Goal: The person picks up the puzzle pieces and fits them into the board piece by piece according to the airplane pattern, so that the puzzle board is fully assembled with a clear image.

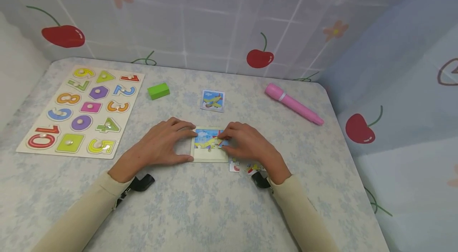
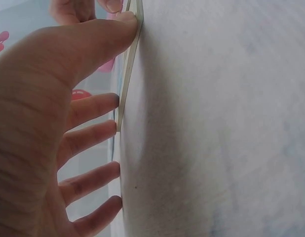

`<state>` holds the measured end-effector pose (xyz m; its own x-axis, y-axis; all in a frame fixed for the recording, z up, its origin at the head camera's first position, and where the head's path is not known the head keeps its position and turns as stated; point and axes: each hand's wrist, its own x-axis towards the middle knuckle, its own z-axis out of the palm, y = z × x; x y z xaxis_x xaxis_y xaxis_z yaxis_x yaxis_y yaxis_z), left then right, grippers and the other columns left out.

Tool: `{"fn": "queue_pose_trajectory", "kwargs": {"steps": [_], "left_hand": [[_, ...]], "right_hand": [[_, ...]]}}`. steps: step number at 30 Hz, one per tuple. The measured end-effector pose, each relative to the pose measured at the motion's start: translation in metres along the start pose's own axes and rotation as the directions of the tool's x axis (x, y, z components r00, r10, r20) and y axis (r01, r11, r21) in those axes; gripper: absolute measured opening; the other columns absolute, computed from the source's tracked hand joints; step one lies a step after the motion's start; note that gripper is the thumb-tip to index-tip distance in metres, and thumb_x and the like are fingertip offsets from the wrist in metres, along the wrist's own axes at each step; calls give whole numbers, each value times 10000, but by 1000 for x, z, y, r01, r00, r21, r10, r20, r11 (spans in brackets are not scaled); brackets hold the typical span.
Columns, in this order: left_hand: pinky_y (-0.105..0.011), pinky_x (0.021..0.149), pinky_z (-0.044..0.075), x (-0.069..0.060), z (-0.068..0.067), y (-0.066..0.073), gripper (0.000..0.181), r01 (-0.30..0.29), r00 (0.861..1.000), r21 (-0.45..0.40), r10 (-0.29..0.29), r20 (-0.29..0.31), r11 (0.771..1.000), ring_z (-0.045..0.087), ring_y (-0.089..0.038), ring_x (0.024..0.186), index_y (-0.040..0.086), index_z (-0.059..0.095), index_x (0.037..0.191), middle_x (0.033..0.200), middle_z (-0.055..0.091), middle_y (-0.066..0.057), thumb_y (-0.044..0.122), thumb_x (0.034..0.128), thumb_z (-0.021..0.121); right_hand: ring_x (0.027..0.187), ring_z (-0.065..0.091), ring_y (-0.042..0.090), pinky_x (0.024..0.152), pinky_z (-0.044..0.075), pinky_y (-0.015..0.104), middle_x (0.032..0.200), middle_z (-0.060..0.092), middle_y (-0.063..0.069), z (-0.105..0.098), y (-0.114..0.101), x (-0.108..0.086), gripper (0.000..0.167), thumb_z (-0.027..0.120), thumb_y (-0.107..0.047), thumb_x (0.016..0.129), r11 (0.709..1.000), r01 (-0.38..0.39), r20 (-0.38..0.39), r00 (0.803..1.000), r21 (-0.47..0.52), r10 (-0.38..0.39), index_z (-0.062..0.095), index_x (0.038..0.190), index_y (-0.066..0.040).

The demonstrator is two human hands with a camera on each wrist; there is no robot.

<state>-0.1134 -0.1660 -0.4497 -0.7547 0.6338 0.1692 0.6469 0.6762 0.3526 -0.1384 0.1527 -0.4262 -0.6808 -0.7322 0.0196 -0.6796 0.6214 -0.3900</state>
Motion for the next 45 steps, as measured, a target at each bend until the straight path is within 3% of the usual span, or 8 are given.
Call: {"fn": "queue_pose_trajectory", "kwargs": {"steps": [4,10,21,45], "left_hand": [[-512,948,535,1,0,0,694,-5,1000,0,5,-4,1000,559,-282,1297,184,746,1369,1480,626,-15,596,829,886],[-508,945,535,1,0,0,693,-11,1000,-1,11,-8,1000,558,-280,1297,186,744,1371,1479,625,-14,596,831,884],[-511,956,535,0,0,0,701,-2,1000,-1,2,1,1000,556,-281,1306,188,744,1372,1483,624,-12,606,826,883],[-515,952,539,1,1,-1,699,-4,1000,9,4,-4,1000,562,-288,1296,186,748,1366,1477,631,-23,607,825,887]], "right_hand": [[979,665,154,858,560,343,1161,710,-9,3,-3,2,263,817,-210,967,1000,21,-13,1000,-23,-21,799,1219,-137],[993,670,168,875,564,358,1182,712,0,4,-7,3,282,827,-218,960,999,-6,6,1000,-47,6,793,1229,-141],[978,632,144,862,553,336,1122,689,-24,8,-9,4,181,857,-200,945,999,20,-8,1000,-43,-21,805,1119,-189],[1076,637,154,945,551,350,1184,697,-28,3,-7,0,223,832,-191,971,1000,2,36,999,-4,-2,801,1190,-172]]}}
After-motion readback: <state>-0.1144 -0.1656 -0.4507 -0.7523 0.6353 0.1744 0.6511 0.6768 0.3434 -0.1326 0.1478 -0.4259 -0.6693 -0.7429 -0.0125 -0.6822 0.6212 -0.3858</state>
